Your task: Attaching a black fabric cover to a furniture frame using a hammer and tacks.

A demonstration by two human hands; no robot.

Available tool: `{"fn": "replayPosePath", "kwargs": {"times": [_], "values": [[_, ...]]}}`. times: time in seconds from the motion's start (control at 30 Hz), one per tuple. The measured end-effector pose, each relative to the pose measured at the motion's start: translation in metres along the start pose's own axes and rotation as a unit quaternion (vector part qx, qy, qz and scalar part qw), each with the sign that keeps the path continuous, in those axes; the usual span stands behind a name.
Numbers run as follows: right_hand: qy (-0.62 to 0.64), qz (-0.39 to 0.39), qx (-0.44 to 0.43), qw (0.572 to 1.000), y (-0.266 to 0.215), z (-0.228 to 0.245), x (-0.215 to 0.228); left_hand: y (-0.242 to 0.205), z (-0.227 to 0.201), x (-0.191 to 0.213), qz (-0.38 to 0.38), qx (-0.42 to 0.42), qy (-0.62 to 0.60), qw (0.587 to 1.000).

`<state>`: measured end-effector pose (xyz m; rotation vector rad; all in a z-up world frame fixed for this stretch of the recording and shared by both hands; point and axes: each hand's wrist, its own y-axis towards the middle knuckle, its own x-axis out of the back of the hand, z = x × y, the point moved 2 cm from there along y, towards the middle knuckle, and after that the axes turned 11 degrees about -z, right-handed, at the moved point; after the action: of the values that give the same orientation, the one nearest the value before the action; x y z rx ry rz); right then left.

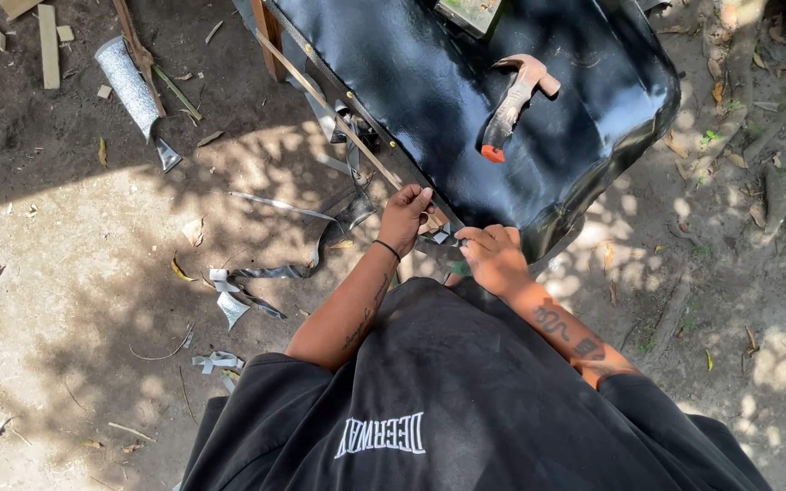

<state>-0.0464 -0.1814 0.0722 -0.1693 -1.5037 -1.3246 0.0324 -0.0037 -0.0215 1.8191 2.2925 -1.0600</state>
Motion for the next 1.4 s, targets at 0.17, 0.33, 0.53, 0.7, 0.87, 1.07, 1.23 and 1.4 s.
{"fn": "replayPosePath", "kwargs": {"times": [0.17,0.33,0.53,0.7,0.87,1.07,1.23,1.4], "values": [[-0.049,-0.014,-0.024,0.998,-0.011,0.001,-0.011,-0.015,-0.006,-0.002,-0.022,0.003,-0.012,1.000],[-0.045,-0.073,0.027,0.996,-0.032,-0.017,-0.030,-0.038,-0.057,-0.010,-0.161,-0.057,0.095,0.981],[0.002,-0.122,0.042,0.992,-0.021,-0.018,-0.021,-0.021,-0.132,-0.094,-0.177,-0.214,0.248,0.928],[-0.020,-0.035,0.020,0.999,0.015,-0.003,0.010,-0.020,-0.174,-0.194,0.084,-0.128,0.605,0.782],[-0.034,-0.037,0.060,0.997,0.016,-0.009,0.013,-0.022,-0.110,-0.200,0.099,0.057,0.391,0.913],[-0.061,-0.033,0.047,0.997,0.034,0.006,0.023,-0.105,-0.050,-0.134,0.057,-0.007,0.061,0.996],[-0.086,-0.026,0.014,0.996,0.035,0.014,0.029,-0.119,0.017,-0.029,-0.125,-0.042,0.009,0.991],[-0.060,-0.105,-0.014,0.993,0.007,0.001,-0.001,-0.100,0.043,0.000,-0.337,-0.154,0.011,0.929]]}}
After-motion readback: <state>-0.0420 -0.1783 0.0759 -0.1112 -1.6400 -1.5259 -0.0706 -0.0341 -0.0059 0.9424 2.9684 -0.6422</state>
